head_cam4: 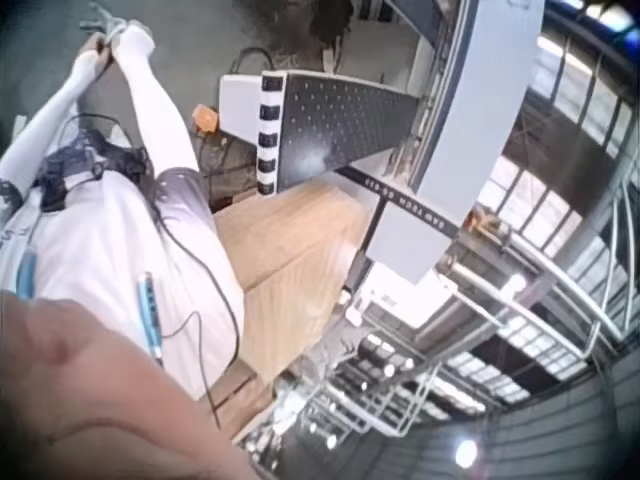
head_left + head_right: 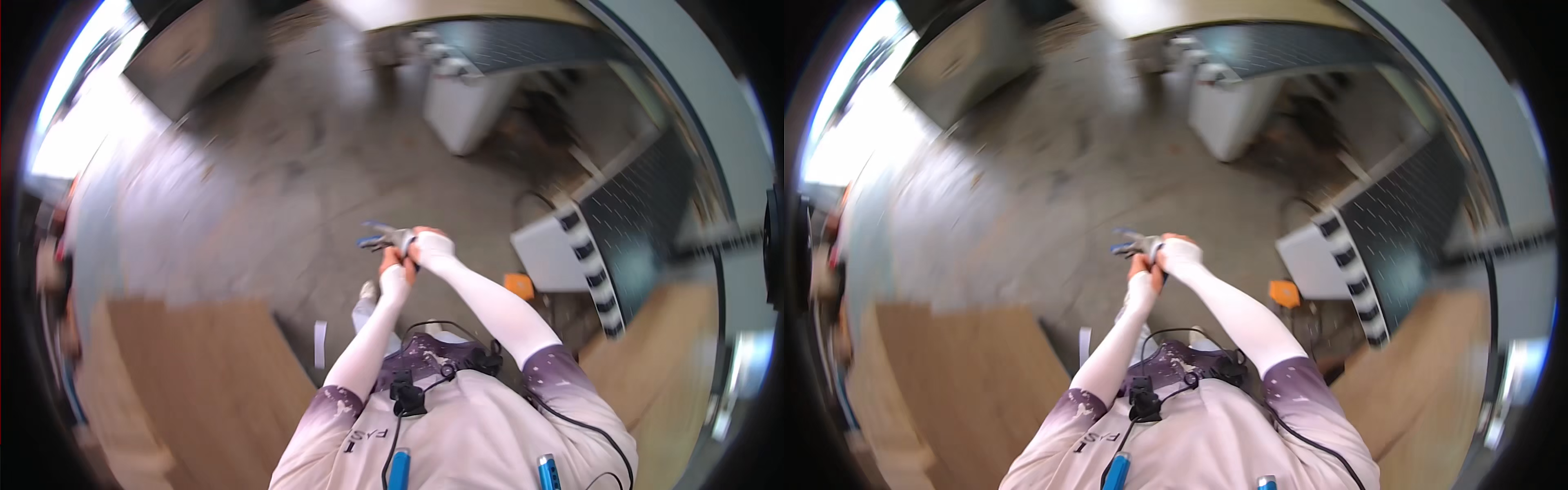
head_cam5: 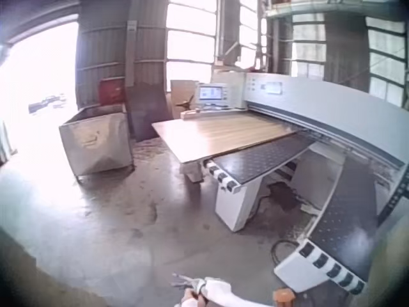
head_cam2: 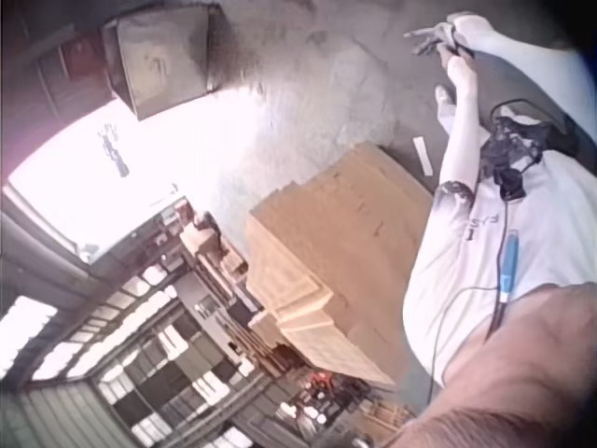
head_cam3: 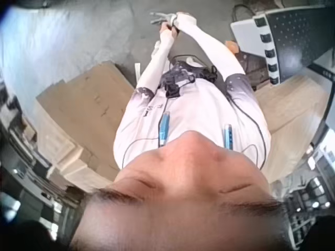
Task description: Manually moving and stacking large wooden furniture panels from a machine table to a stack.
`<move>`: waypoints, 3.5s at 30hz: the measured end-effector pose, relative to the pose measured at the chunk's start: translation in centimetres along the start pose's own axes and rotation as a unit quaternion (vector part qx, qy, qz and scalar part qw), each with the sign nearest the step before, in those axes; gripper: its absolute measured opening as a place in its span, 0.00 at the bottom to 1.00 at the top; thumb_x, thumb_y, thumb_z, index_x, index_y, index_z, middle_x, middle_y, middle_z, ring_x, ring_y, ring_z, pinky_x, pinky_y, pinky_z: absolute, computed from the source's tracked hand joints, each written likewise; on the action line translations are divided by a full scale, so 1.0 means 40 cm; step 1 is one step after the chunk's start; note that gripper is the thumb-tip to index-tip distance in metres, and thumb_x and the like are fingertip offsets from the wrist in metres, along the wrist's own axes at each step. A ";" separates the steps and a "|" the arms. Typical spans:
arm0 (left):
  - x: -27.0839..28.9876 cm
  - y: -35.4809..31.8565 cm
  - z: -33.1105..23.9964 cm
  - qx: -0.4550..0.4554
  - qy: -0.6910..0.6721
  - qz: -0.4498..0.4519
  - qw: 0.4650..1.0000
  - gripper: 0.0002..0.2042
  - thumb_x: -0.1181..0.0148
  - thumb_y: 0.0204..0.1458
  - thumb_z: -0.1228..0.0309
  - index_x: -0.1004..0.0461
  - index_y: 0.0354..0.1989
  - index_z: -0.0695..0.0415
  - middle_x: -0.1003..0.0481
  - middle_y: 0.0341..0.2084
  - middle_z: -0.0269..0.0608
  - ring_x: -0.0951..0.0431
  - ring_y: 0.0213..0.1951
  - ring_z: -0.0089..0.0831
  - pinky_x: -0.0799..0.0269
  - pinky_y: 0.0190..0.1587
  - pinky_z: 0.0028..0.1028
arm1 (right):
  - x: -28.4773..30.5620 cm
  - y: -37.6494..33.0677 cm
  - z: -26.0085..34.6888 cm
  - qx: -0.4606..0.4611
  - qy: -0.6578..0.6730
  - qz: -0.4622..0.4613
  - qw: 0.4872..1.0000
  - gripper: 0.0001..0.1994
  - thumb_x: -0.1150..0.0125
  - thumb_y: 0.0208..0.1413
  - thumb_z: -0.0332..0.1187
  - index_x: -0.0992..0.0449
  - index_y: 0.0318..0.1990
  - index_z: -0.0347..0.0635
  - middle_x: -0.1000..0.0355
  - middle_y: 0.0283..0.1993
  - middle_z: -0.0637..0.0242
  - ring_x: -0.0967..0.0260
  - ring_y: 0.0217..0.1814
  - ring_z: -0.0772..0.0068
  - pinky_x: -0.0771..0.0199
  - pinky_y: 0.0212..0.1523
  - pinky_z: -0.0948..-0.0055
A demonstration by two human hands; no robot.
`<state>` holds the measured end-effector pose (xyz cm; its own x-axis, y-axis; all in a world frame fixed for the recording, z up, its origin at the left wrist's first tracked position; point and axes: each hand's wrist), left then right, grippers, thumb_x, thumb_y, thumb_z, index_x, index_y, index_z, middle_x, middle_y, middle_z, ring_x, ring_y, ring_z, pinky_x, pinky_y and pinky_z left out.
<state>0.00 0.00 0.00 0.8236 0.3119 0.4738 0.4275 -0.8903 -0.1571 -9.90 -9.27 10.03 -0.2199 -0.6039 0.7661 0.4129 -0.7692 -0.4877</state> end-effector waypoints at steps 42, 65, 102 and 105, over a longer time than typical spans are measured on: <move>-0.347 -1.082 -0.662 0.185 -0.241 0.953 -0.001 0.45 0.48 0.52 0.39 0.48 0.70 0.61 0.49 0.71 0.45 0.52 0.70 0.47 0.60 0.68 0.55 | -0.337 -1.266 -0.002 -0.503 -0.047 -0.574 0.644 0.09 0.42 0.45 0.37 0.23 0.22 0.43 0.27 0.19 0.56 0.26 0.22 0.53 0.30 0.22 0.55; -0.307 -0.901 -0.901 0.221 -0.449 0.795 0.344 0.15 0.51 0.63 0.61 0.26 0.52 0.54 0.23 0.46 0.34 0.24 0.49 0.32 0.28 0.53 0.33 | -0.162 -1.208 -0.031 -0.417 -0.017 -0.582 0.698 0.13 0.45 0.55 0.42 0.24 0.26 0.44 0.25 0.25 0.54 0.27 0.25 0.45 0.27 0.28 0.52; -0.346 -0.628 -0.451 0.051 -0.055 0.826 0.559 0.15 0.52 0.65 0.65 0.27 0.52 0.59 0.24 0.41 0.35 0.24 0.40 0.23 0.26 0.47 0.26 | -0.299 -1.004 -0.285 -0.482 0.377 -0.599 0.517 0.09 0.40 0.54 0.34 0.26 0.41 0.43 0.24 0.30 0.60 0.25 0.31 0.61 0.27 0.36 0.65; -0.361 -0.635 -0.465 0.065 -0.014 0.854 0.516 0.16 0.51 0.65 0.62 0.27 0.53 0.59 0.24 0.41 0.36 0.24 0.41 0.22 0.26 0.45 0.24 | -0.280 -1.016 -0.273 -0.482 0.338 -0.578 0.566 0.09 0.42 0.54 0.32 0.29 0.42 0.45 0.24 0.31 0.57 0.26 0.34 0.52 0.27 0.37 0.61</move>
<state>-29.70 11.93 13.28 0.0447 -0.8849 -0.4637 -0.9110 0.1544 -0.3824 -33.86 26.46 16.70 -0.2730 0.7263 0.6309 -0.9533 -0.2924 -0.0759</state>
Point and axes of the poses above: each hand's wrist, its own y-axis towards the middle knuckle, its own x-axis out of the back of the hand, z = x × y
